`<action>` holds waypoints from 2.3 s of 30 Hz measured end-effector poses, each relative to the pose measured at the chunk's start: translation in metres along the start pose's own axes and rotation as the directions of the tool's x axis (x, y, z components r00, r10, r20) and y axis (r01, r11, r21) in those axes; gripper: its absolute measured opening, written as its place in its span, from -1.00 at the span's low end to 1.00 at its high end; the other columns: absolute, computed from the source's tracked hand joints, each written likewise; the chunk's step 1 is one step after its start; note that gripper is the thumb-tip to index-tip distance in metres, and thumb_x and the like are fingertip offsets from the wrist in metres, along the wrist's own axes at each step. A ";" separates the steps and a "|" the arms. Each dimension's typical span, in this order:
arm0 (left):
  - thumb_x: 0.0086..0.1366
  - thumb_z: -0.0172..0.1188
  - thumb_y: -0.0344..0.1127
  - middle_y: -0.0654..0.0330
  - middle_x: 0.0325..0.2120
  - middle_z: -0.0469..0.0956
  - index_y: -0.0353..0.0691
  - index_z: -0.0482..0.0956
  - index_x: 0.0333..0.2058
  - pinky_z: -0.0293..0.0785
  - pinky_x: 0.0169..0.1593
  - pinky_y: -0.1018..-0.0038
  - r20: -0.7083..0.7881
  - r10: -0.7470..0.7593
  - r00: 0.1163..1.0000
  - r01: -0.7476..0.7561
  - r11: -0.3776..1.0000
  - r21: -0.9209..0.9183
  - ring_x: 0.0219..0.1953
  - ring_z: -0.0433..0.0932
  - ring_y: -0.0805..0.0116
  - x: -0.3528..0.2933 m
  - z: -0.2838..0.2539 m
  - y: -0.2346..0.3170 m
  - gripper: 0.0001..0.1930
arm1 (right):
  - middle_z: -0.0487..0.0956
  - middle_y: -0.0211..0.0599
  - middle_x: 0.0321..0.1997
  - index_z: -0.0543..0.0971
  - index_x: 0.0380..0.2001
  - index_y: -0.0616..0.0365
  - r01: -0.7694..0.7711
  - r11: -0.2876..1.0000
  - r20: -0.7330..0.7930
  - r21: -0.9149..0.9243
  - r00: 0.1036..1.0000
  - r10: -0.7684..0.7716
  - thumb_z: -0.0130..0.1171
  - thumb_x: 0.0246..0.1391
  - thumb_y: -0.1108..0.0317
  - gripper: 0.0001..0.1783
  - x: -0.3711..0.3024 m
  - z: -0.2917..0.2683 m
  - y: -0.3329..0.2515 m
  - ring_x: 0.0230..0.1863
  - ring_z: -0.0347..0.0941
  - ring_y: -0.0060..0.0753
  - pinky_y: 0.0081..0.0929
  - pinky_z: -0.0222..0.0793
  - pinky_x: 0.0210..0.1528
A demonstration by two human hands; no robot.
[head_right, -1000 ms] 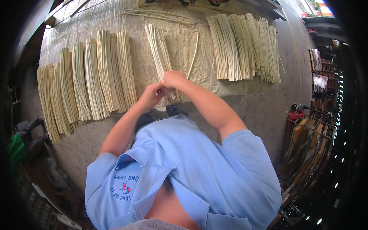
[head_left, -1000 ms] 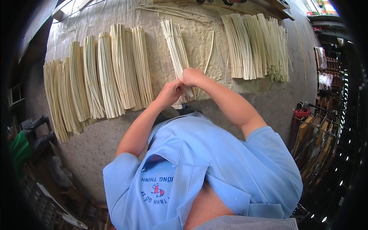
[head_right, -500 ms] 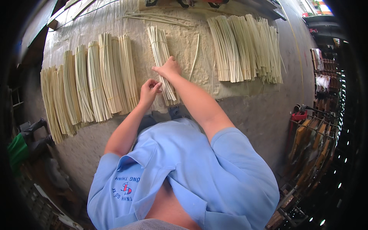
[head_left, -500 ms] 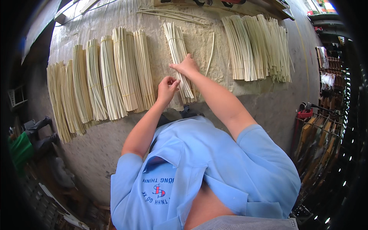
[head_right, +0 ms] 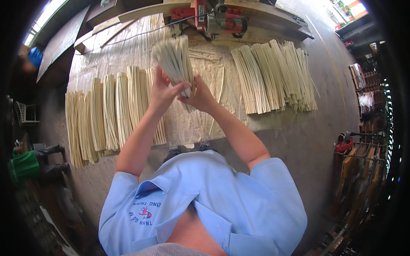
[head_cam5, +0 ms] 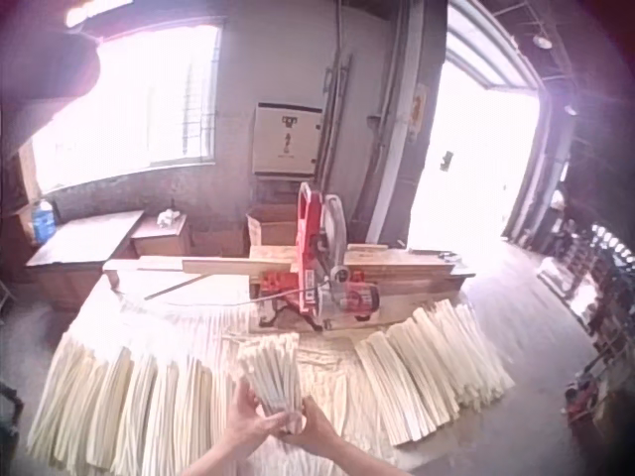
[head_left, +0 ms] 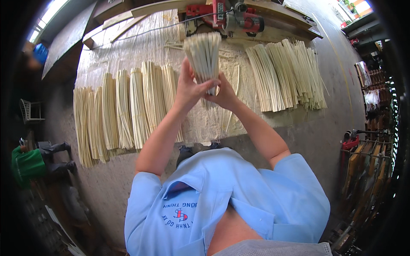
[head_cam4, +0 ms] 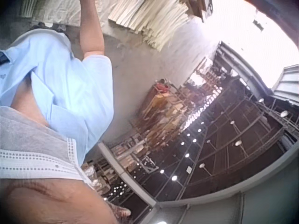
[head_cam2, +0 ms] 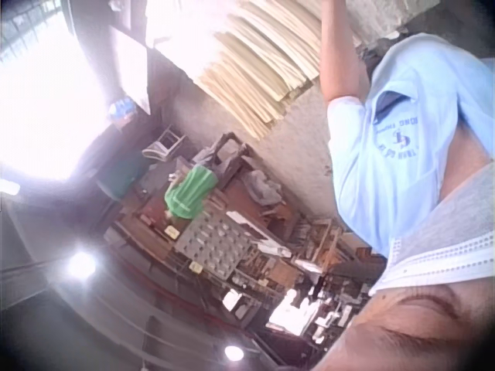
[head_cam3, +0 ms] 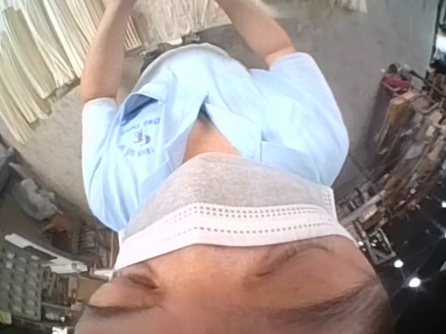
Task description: The person gathers and aligns thin bamboo strips on a work surface, then separates them into smaller bundles by hand. The person repeatedly picks up bundles, splits them, and places them back on the table.
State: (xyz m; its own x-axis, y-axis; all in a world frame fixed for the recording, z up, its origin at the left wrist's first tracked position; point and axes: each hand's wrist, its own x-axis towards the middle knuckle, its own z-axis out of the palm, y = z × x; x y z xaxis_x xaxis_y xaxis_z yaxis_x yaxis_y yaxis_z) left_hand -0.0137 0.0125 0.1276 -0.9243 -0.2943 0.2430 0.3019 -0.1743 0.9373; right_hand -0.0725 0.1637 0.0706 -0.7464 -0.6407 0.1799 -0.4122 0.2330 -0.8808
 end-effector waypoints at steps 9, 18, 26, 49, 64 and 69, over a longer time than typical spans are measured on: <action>-0.03 0.65 -0.23 0.12 0.01 0.55 -0.30 0.48 0.09 0.50 0.15 0.29 0.145 -0.135 0.980 0.099 0.967 0.233 0.05 0.55 0.25 -0.044 0.011 -0.048 -0.27 | 0.27 0.03 0.49 0.28 0.40 0.13 -0.225 0.935 0.079 -0.273 0.964 0.255 0.13 0.35 -0.01 -0.30 0.008 -0.135 -0.067 0.55 0.06 0.04 -0.15 0.11 0.49; 0.09 0.55 -0.12 -0.03 0.10 0.54 -0.35 0.48 0.13 0.50 0.12 0.23 0.152 0.007 0.988 -0.041 0.975 0.217 0.12 0.56 0.08 -0.033 0.037 -0.033 -0.30 | -0.11 -0.37 0.66 0.05 0.53 -0.35 0.298 0.448 0.330 -0.843 0.944 -0.007 -0.64 0.21 -0.59 -0.03 0.026 -0.061 -0.151 0.66 -0.49 -0.08 0.30 -0.72 0.55; 0.08 0.57 -0.22 0.14 -0.25 0.71 -0.32 0.64 -0.10 0.57 -0.03 0.33 0.168 -0.050 0.984 -0.019 0.924 0.382 -0.17 0.68 0.26 -0.038 0.024 -0.035 -0.54 | -0.20 -0.31 0.67 -0.02 0.55 -0.34 0.285 0.618 0.118 -0.733 0.948 -0.297 -0.66 0.20 -0.59 -0.01 0.042 -0.107 -0.197 0.65 -0.53 0.05 0.33 -0.74 0.53; 0.07 0.53 -0.26 0.04 0.17 0.37 -0.24 0.25 0.28 0.43 0.23 0.22 0.305 -0.218 0.927 0.113 0.938 0.327 0.25 0.40 0.17 -0.057 -0.015 -0.027 -0.15 | 0.65 -0.23 0.04 0.67 -0.33 0.11 0.543 0.762 0.469 -0.354 0.808 -0.358 -0.12 0.32 -0.36 -0.27 0.005 -0.058 -0.146 -0.04 0.61 -0.05 -0.20 0.53 0.00; -0.11 0.61 -0.38 0.23 -0.09 0.62 -0.25 0.42 0.13 0.57 0.09 0.37 0.346 -0.178 0.921 0.117 0.975 0.189 -0.04 0.62 0.37 -0.037 -0.008 0.020 -0.21 | 0.24 -0.20 0.53 0.17 0.47 0.00 0.372 0.889 0.472 0.268 0.754 -0.457 0.71 -0.37 0.06 0.32 0.017 -0.079 -0.098 0.58 0.03 -0.13 -0.04 -0.11 0.60; -0.12 0.58 -0.37 0.12 -0.03 0.59 -0.28 0.44 0.14 0.54 0.14 0.32 0.387 -0.210 0.898 -0.041 0.835 0.548 0.05 0.58 0.26 -0.032 -0.016 0.020 -0.22 | 0.46 -0.22 0.32 0.36 0.31 0.03 0.289 0.887 0.218 0.360 0.899 -0.381 0.67 -0.27 0.13 0.04 0.000 -0.045 -0.083 0.37 0.37 -0.15 -0.02 -0.08 0.57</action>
State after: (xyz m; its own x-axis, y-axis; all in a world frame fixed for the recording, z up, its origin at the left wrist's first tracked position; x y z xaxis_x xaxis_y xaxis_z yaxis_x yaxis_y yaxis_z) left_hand 0.0252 0.0034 0.1347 -0.9836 0.1360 0.1186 0.1624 0.3815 0.9100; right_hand -0.0617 0.1777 0.1633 -0.3998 -0.8239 0.4017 -0.3932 -0.2417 -0.8871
